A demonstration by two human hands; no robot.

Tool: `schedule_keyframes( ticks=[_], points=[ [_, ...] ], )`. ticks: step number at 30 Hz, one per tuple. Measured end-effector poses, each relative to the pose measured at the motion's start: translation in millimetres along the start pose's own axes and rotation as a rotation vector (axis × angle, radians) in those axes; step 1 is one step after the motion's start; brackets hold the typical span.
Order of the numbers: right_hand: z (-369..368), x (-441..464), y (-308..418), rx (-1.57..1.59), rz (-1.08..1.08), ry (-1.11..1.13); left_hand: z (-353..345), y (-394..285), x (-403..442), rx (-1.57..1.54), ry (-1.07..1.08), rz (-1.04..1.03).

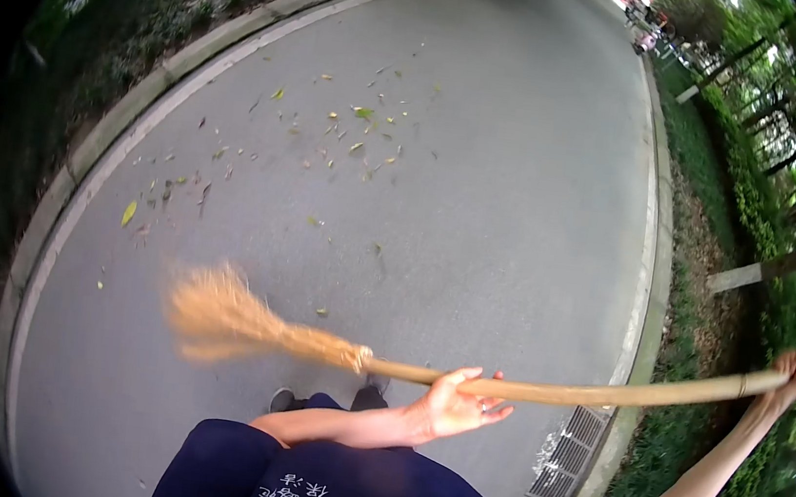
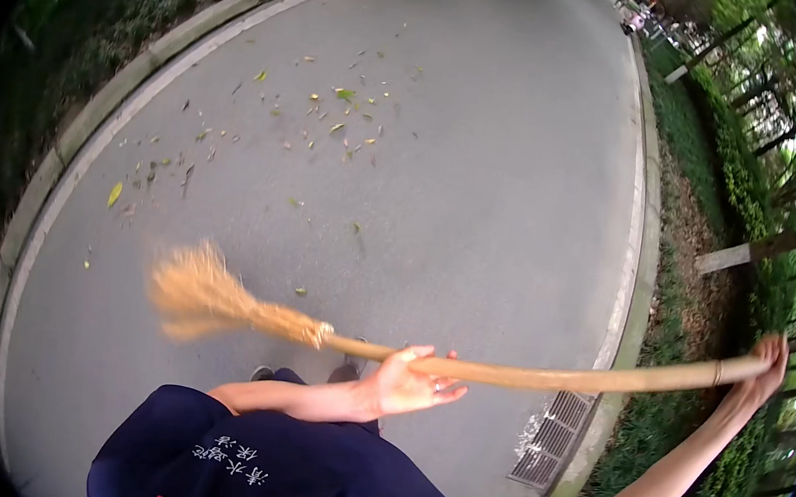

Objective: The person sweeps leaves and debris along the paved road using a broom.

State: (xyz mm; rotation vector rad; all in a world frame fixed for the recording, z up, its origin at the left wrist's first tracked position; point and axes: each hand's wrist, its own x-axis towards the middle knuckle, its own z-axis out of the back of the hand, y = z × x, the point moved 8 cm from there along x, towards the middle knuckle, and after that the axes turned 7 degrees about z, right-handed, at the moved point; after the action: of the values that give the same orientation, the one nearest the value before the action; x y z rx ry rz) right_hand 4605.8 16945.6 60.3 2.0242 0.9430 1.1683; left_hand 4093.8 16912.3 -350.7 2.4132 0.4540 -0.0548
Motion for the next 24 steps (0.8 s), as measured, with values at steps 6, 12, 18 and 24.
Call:
schedule_keyframes(
  ticks=[6, 12, 18, 24],
  points=[
    [-107.7, 49.1, 3.8, -0.135, 0.134, 0.346, -8.9, 29.6, 101.1, -0.084, 0.148, 0.219],
    [-131.3, -40.4, -82.5, -0.309, 0.527, 0.132, -92.5, 40.1, 207.7, 0.003, 0.35, 0.441],
    [-122.1, -49.3, -152.8, -0.438, 0.647, 0.026, -201.9, -51.5, 226.2, 0.34, 0.445, 0.098],
    [3.4, -20.6, -92.3, -0.543, 0.752, -0.409, -211.4, -164.8, 178.2, 0.514, 0.115, -0.385]
  ],
)
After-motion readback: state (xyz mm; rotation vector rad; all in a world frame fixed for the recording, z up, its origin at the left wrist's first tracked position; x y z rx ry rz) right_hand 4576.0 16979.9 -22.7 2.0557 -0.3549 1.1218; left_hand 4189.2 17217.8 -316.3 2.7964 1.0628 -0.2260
